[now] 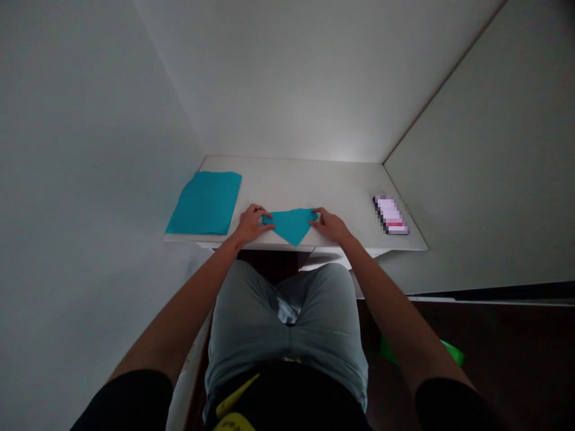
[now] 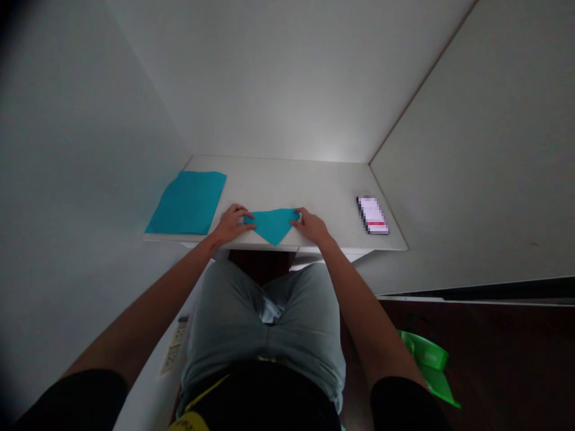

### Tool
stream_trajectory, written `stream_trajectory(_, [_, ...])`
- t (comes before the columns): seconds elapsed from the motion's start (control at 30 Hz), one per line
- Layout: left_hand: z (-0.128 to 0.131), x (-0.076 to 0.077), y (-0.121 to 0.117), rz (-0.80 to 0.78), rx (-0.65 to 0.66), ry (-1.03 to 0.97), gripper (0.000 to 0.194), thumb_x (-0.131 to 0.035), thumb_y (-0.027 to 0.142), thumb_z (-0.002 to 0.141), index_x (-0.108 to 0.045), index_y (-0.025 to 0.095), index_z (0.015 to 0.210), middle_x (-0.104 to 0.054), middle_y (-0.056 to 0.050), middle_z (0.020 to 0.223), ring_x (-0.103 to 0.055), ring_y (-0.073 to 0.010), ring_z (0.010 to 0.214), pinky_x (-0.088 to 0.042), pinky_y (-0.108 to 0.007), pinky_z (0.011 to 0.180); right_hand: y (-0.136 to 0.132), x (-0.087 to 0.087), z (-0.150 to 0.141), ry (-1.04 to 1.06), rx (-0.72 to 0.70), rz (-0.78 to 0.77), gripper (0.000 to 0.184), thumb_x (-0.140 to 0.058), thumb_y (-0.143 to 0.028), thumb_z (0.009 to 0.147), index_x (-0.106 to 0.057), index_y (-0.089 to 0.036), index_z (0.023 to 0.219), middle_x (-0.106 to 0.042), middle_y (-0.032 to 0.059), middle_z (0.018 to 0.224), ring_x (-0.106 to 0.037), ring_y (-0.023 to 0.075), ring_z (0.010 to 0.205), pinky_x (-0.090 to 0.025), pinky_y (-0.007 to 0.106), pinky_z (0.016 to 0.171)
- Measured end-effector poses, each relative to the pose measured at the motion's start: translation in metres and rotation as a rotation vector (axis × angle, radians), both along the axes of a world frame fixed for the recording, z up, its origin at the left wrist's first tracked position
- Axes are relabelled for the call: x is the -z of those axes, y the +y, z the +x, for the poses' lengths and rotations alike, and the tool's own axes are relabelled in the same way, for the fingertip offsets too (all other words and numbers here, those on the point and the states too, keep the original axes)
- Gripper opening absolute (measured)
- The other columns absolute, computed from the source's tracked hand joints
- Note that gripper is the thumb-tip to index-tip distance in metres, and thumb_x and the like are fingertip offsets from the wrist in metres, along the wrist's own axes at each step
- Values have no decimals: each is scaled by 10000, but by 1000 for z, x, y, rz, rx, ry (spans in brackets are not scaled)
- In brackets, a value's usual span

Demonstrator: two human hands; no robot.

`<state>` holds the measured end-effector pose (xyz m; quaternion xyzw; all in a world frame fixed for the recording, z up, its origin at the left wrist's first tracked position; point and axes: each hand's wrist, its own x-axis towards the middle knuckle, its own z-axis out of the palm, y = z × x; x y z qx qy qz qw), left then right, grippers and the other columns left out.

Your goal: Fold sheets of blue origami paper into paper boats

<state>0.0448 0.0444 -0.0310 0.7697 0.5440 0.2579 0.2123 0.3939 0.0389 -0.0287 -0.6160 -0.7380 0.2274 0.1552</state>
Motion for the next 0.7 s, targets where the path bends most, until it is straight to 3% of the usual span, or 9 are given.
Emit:
stream_trajectory(0.1, [1,-5,6,-54,-37,44,637,-944,454,798,-731,251,1363,-589,-125,1482,-566,-377,1427,-456,-585,1244,15,-2,5,-12,-66,-12,751,-791,-444,973,-531,-206,1636,-751,99,1080,-730,277,948,-584,404,920])
stream_trajectory(0.23, [1,-14,14,-172,-14,109,591,-956,487,773,-733,266,1274,-576,-114,1501,-536,-392,1457,-444,-608,1243,33,-3,16,3,-237,27,790,-919,-430,855,-613,-236,1557,-540,163,1449,-700,318,1219,-560,504,1156])
stream_trajectory(0.37, [4,-21,16,-238,-34,174,526,-958,446,768,-740,258,1208,-617,-105,1479,-557,-395,1431,-467,-590,1196,41,-6,19,-13,-328,9,591,-967,-383,800,-732,-221,1318,-551,154,1395,-637,341,1296,-539,512,1159])
stream_trajectory(0.53, [6,-23,5,-195,6,123,311,-884,372,861,-788,266,1137,-768,-66,1281,-659,-352,1292,-457,-582,1155,32,-18,14,-62,-448,144,282,-904,-354,862,-733,-215,1038,-710,106,1160,-649,308,1110,-484,500,1096])
stream_trajectory(0.63, [7,-17,-6,-98,80,56,229,-775,299,954,-825,304,1177,-831,-43,1232,-699,-314,1238,-426,-584,1178,13,-29,8,-143,-459,233,143,-814,-306,946,-746,-223,1041,-767,106,1130,-659,315,1109,-492,452,1011])
stream_trajectory(0.7, [9,-10,-13,-25,150,42,258,-700,234,986,-845,319,1181,-843,-29,1272,-709,-295,1251,-438,-564,1178,-3,-33,0,-223,-452,305,136,-728,-248,1002,-762,-217,1130,-779,130,1254,-668,336,1189,-503,468,1015])
